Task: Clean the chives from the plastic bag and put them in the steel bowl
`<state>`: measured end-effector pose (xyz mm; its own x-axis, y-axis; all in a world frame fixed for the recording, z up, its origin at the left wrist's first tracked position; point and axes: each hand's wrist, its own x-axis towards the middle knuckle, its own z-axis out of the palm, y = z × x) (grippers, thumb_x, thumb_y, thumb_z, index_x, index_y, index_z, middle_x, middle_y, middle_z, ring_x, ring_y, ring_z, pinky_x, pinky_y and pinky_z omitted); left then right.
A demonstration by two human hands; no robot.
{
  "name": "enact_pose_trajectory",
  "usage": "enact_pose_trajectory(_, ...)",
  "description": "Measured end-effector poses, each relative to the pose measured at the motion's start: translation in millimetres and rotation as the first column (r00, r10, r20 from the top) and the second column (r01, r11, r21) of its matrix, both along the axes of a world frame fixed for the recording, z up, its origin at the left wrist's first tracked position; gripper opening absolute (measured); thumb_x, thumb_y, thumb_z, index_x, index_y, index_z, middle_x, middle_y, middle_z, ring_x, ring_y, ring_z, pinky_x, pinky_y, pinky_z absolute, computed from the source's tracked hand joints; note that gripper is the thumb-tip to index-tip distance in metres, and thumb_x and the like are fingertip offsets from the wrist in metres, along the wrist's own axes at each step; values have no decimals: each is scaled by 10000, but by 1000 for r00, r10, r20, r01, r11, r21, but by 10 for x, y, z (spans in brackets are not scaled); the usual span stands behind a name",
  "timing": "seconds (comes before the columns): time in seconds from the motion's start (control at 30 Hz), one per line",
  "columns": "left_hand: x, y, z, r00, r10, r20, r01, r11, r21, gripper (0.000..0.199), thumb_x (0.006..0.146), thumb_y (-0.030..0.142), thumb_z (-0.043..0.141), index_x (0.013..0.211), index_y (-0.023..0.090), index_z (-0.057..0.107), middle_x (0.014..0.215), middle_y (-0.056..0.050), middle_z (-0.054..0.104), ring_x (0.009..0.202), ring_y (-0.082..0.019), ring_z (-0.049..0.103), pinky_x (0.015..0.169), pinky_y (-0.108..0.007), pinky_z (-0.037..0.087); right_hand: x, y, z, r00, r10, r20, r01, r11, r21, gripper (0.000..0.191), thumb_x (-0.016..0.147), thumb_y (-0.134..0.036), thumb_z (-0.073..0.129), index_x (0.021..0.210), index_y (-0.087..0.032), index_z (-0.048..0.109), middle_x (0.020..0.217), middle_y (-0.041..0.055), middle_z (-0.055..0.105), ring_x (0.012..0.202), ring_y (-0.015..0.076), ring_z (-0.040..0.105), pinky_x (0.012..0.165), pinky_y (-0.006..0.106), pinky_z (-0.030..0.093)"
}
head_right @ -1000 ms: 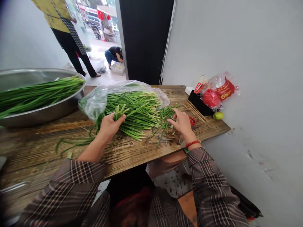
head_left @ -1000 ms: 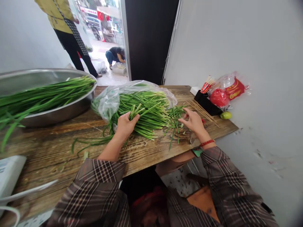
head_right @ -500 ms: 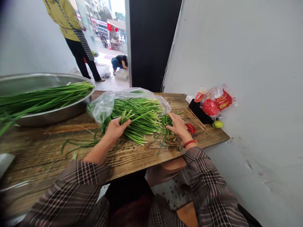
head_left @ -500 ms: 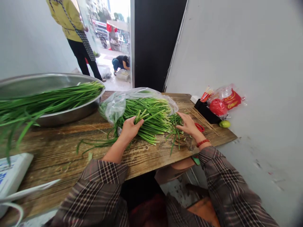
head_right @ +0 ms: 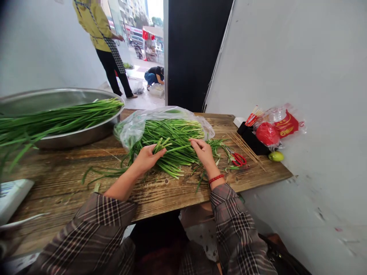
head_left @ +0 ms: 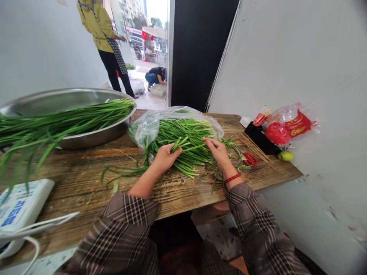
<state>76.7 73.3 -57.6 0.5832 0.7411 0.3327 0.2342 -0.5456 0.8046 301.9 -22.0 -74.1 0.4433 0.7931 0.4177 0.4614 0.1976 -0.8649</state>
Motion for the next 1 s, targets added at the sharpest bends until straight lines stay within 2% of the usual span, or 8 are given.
enact_pose_trajectory(0.13,27,-37,-6,999,-18,-29,20,998,55,311,820,406,536,614,173,528,607,12,514,614,-138,461,566,-240,337,-27,17,-55,1000,-21,15,21,1000,-16,299,796,-478,627,793,-194,722,796,25,692,771,164,603,765,305,473)
enact_pose_trajectory(0.33,39,-38,-2,997,17,-72,-9,995,104,273,825,349,538,615,177,512,610,6,533,621,-143,474,589,-247,350,134,-55,-173,912,-351,-213,373,926,68,392,893,-525,401,783,-191,575,670,-2,570,602,124,495,598,245,427)
enact_pose_trajectory(0.43,21,-20,13,997,36,-61,-30,995,99,270,836,354,525,639,169,534,626,3,544,632,-145,482,594,-249,348,386,-273,-185,909,-416,8,415,909,30,333,884,-470,450,829,-187,618,762,37,631,682,161,546,690,299,459)
enact_pose_trajectory(0.53,21,-24,17,999,11,-47,-7,996,91,279,836,369,524,647,166,547,634,3,539,640,-144,476,593,-245,345,542,-499,-138,798,-365,479,426,905,-20,294,844,-371,541,1020,-184,683,1049,124,671,1014,261,585,931,436,430)
enact_pose_trajectory(0.6,27,-33,20,999,-12,-36,15,997,80,274,830,363,529,642,165,546,636,5,531,637,-141,467,589,-243,339,508,-564,-81,742,-323,588,402,916,-4,355,842,-340,559,1150,-193,659,1201,145,629,1151,282,543,1011,475,388)
enact_pose_trajectory(0.8,21,-42,47,999,-50,-12,51,999,21,282,817,345,544,597,173,508,581,26,487,585,-126,435,574,-243,326,75,-407,75,903,-102,418,108,994,8,315,861,-361,572,1132,-219,647,1076,71,695,971,200,632,881,352,484)
enact_pose_trajectory(0.9,17,-35,53,999,-46,-16,46,999,3,273,816,330,557,597,172,516,582,25,502,584,-130,451,585,-247,340,-26,-375,95,939,-133,316,136,991,14,206,841,-369,590,890,-193,686,845,37,701,749,166,614,731,300,482)
enact_pose_trajectory(1.0,8,-35,64,989,140,45,-143,988,52,270,850,345,550,650,164,559,640,0,550,637,-153,507,625,-265,371,-55,-416,85,933,-153,326,166,986,-11,232,846,-399,582,808,-193,681,756,23,676,695,161,585,682,289,460)
